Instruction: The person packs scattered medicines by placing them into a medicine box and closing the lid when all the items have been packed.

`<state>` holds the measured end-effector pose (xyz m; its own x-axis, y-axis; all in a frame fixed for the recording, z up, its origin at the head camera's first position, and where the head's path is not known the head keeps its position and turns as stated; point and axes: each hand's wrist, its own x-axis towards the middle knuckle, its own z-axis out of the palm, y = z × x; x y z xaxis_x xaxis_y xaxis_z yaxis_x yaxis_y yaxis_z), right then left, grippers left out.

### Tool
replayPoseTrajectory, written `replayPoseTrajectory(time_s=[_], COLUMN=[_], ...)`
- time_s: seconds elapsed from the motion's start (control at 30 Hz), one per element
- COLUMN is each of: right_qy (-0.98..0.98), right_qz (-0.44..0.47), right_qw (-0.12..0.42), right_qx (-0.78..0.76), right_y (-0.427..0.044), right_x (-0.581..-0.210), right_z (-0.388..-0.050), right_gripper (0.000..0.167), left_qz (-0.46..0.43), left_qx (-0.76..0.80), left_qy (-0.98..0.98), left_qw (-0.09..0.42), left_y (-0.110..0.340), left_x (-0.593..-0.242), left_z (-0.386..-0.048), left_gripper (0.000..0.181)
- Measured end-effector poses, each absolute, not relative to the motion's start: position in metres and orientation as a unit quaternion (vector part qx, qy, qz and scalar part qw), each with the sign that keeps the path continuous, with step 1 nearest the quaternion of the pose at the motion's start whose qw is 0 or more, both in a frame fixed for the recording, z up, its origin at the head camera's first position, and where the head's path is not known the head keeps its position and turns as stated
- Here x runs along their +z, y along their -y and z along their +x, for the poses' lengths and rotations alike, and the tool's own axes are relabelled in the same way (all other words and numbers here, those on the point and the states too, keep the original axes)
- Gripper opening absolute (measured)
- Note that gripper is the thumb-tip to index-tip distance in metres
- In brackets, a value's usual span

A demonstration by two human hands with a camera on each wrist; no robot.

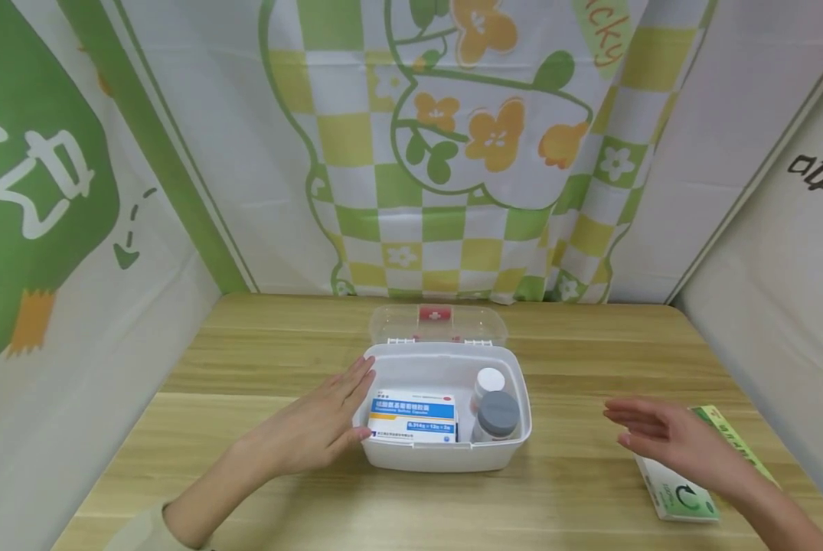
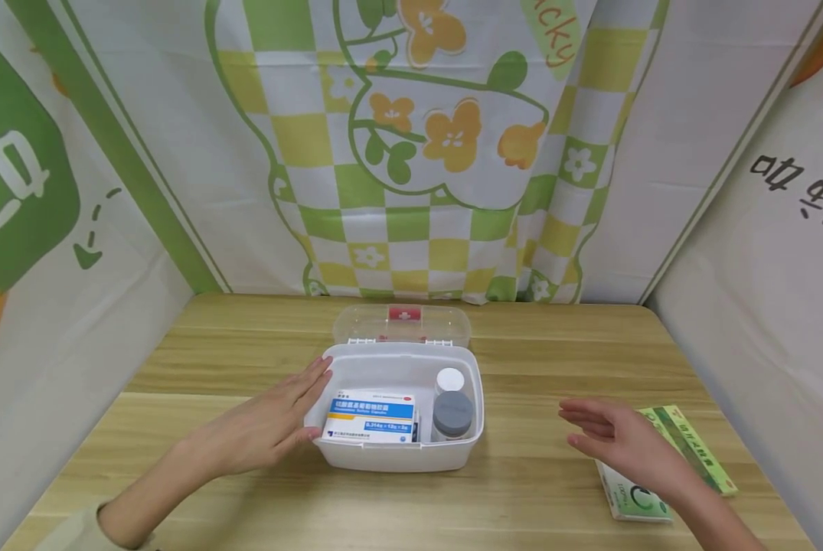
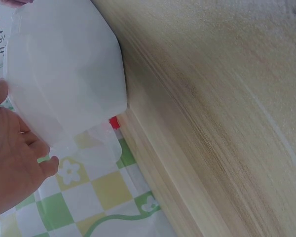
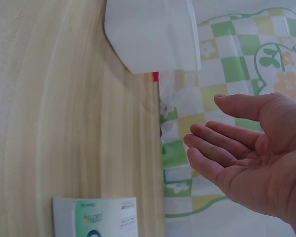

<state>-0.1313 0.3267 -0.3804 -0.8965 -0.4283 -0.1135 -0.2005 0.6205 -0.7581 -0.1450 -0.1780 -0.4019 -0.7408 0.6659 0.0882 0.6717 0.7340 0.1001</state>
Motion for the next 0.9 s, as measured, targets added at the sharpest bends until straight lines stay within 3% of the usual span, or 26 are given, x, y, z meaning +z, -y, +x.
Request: replayPoseTrajectory(time_s=[0.17,0.47,0.9], right_qy=[-0.899,-0.943,-0.973], right_qz=[-0.128,-0.093,-0.014], right_qw=[0.146,0.084,0.115], right_qx=[-0.391,-0.310,-0.202], right_y=[-0.337,-0.360,-0.381], right_x=[-0.391,-0.409,-0.423], right_z=[-0.126,-0.121,-0.125], right_gripper=[0.054,0.054,0.074], left_qz=[-0.356,-0.350,-0.349], left_qx=[-0.062,-0.063,-0.066], left_qy=[0.932,0.935,0.935], left_qw=[0.022,0.015,0.007], left_y=[0.179,0.181,0.182], left_x=[-0.402,-0.400,-0.401], left_z=[-0.145,-0.144,-0.144], left_gripper=[0.073,0.074,0.073])
